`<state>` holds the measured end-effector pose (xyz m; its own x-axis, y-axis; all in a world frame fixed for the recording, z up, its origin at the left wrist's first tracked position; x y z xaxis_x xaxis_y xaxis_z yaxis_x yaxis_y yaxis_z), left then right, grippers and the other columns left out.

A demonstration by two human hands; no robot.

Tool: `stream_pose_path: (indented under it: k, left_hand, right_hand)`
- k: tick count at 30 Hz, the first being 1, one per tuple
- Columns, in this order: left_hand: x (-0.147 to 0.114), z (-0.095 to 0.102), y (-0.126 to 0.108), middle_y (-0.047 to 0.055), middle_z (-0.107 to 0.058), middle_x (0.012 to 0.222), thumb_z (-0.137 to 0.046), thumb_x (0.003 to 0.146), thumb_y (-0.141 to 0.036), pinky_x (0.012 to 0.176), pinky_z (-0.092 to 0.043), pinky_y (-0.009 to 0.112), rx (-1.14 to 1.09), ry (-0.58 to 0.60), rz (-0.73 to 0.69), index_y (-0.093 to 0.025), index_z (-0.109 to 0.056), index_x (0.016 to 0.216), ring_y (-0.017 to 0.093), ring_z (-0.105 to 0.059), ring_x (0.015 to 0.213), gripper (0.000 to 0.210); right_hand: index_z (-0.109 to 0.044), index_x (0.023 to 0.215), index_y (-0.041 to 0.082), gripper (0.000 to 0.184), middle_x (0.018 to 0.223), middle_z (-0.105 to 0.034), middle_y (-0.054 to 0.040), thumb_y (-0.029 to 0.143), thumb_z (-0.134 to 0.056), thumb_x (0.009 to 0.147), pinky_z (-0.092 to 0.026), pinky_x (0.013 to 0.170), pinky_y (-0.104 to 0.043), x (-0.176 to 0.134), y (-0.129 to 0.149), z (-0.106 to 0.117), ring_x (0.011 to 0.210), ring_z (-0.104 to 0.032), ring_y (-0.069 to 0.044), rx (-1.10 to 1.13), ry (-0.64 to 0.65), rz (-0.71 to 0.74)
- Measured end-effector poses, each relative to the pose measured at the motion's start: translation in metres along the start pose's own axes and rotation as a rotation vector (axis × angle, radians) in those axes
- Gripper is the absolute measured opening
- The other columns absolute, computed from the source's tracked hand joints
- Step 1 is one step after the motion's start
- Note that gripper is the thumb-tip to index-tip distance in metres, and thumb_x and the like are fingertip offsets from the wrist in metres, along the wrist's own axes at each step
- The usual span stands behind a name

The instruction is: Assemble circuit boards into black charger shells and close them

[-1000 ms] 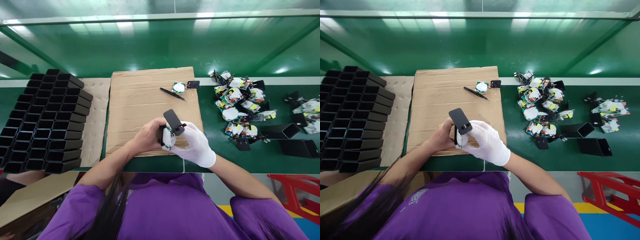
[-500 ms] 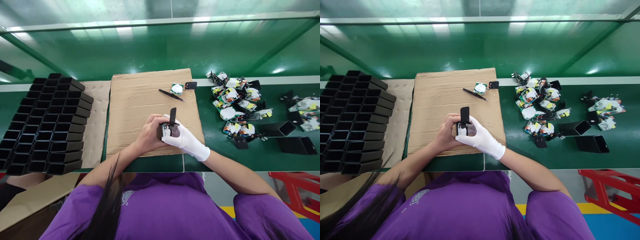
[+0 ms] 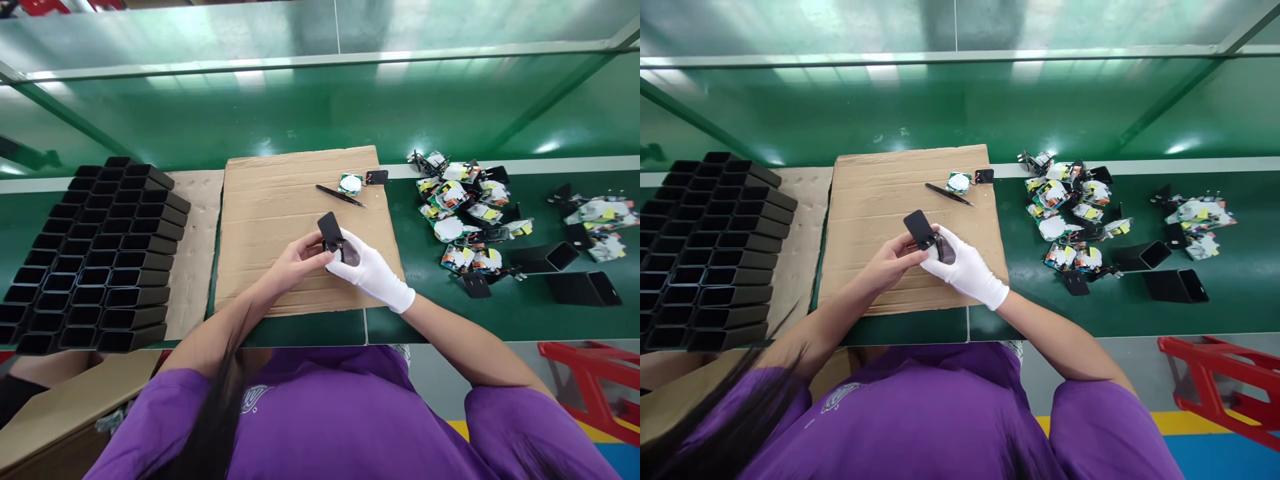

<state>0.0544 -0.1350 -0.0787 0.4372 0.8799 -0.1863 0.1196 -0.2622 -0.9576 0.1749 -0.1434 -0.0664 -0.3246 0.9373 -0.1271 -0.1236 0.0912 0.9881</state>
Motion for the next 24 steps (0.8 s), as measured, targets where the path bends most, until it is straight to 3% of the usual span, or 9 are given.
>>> stream_pose_path:
  k: [7,12,18,24]
  left_hand:
    - [0.0,-0.001,-0.002,0.01,-0.074,0.112,-0.073,0.078,-0.051,0.083,-0.056,0.031,0.055,-0.12,-0.077,-0.017,-0.066,0.124,0.025,-0.07,0.102,0.058]
    - [-0.002,-0.005,-0.006,0.01,-0.074,0.112,-0.072,0.08,-0.052,0.087,-0.055,0.032,0.093,-0.138,-0.15,-0.017,-0.065,0.125,0.023,-0.07,0.101,0.057]
    - [0.003,-0.002,-0.009,0.011,-0.073,0.114,-0.071,0.081,-0.056,0.089,-0.056,0.033,0.075,-0.039,-0.12,-0.018,-0.063,0.13,0.025,-0.069,0.105,0.063]
    - [0.004,0.01,-0.012,0.011,-0.058,0.141,-0.077,0.073,-0.058,0.103,-0.053,0.043,-0.045,-0.02,-0.026,-0.026,-0.054,0.139,0.032,-0.058,0.128,0.077]
  right_hand:
    - [-0.051,0.142,0.015,0.065,0.096,-0.069,-0.0042,0.038,-0.06,0.083,-0.057,0.081,-0.036,0.003,-0.005,0.001,0.081,-0.065,-0.019,-0.141,-0.066,0.018]
    - [-0.054,0.141,0.019,0.063,0.09,-0.068,-0.0016,0.035,-0.063,0.081,-0.056,0.069,-0.03,0.002,-0.006,0.002,0.067,-0.059,-0.014,-0.197,-0.126,0.073]
    - [-0.053,0.141,0.019,0.061,0.106,-0.07,-0.0066,0.038,-0.063,0.084,-0.056,0.086,-0.038,0.004,0.003,0.007,0.089,-0.065,-0.021,-0.292,-0.141,0.15]
    - [-0.033,0.154,0.025,0.087,0.141,-0.054,-0.0107,0.038,-0.074,0.077,-0.056,0.095,-0.041,0.005,0.001,0.003,0.105,-0.064,-0.024,-0.231,0.006,0.181]
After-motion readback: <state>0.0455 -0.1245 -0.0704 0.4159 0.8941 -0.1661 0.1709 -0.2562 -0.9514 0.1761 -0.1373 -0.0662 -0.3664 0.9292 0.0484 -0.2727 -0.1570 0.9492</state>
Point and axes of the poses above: each hand's wrist, its own x-axis towards the middle knuckle, its own z-axis out of the back of the hand, y = z × x, the point moved 7 cm from there along x, towards the middle knuckle
